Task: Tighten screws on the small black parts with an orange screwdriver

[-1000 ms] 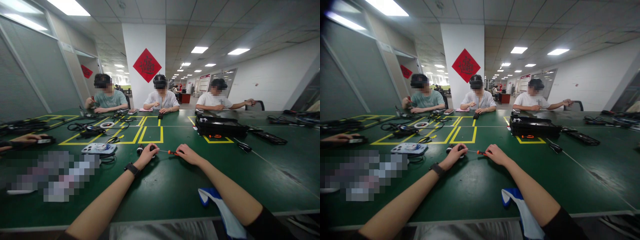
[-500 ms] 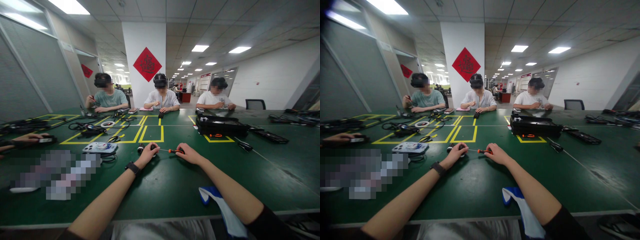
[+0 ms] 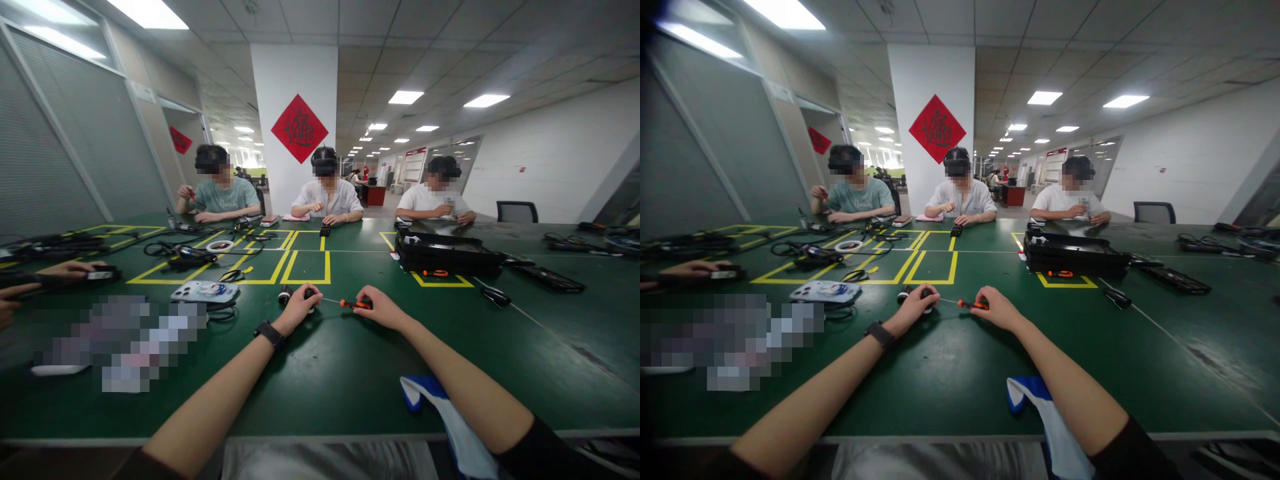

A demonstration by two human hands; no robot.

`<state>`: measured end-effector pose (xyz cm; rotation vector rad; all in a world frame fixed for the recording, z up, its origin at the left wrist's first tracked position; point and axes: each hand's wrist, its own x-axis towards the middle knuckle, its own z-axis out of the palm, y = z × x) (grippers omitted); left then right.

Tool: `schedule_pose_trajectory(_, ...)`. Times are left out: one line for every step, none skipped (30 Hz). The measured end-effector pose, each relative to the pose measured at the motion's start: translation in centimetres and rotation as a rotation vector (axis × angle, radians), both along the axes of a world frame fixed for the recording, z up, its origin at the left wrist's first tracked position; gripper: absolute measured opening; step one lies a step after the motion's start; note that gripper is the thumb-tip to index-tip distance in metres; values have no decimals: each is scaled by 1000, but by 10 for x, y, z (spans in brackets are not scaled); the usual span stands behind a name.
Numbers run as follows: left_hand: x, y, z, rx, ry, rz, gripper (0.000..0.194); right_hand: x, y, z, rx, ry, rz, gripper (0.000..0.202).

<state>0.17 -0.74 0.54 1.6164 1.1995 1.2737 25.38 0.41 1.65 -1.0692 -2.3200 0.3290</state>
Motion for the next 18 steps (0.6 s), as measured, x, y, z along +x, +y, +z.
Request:
schedule_pose_trajectory(0,-1,1,-3,-4,-1,26,0,-1,0,-6,-3,-2,28)
schedule_pose_trajectory(1,-1,1,-5,-8,0,25,0,-1,1,-11,-8,0,29)
schedule_pose_trajectory(1,-2,2,-4,-11,2,25,0,-2,1,-14,-13,4,29)
schedule_pose_trajectory(1,-2,2,-1,-14,4,25,0,-2,2,-15,-15,10,28)
schedule_pose_trajectory(2,-2,2,4,-16,2,24,0,-2,3,-13,-15,18,27)
schedule_pose_trajectory(2,-2,2,8,-18,1,24,0,-3,3,-12,-13,28,24)
schedule_pose_trajectory(2,-2,2,10,-19,-3,23,0,-3,4,-10,-13,40,22)
schedule_pose_trajectory(2,-1,2,9,-19,-8,23,0,-2,5,-9,-15,52,21)
schedule_pose_trajectory(2,-1,1,8,-19,-14,22,1,-2,5,-9,-19,63,21)
schedule_pose_trajectory(1,0,0,6,-21,-18,22,1,-2,5,-8,-24,71,21)
schedule_pose_trajectory(1,0,0,5,-24,-18,22,1,-2,5,-9,-28,76,20)
schedule_pose_trajectory(1,1,-1,5,-28,-20,22,1,-2,5,-9,-27,76,20)
schedule_pose_trajectory(1,1,-1,7,-32,-20,22,1,-2,4,-11,-23,72,18)
schedule_pose_trajectory(0,1,-1,8,-34,-20,23,2,-2,4,-12,-18,64,17)
schedule_pose_trajectory(0,1,-1,11,-35,-21,23,2,-2,3,-13,-14,55,17)
schedule_pose_trajectory(0,1,-1,13,-35,-23,23,2,-2,3,-15,-10,47,17)
schedule_pose_trajectory(0,1,-1,14,-33,-26,23,2,-2,2,-19,-8,41,19)
schedule_pose_trajectory(1,1,0,12,-29,-25,23,2,-2,2,-22,-6,38,21)
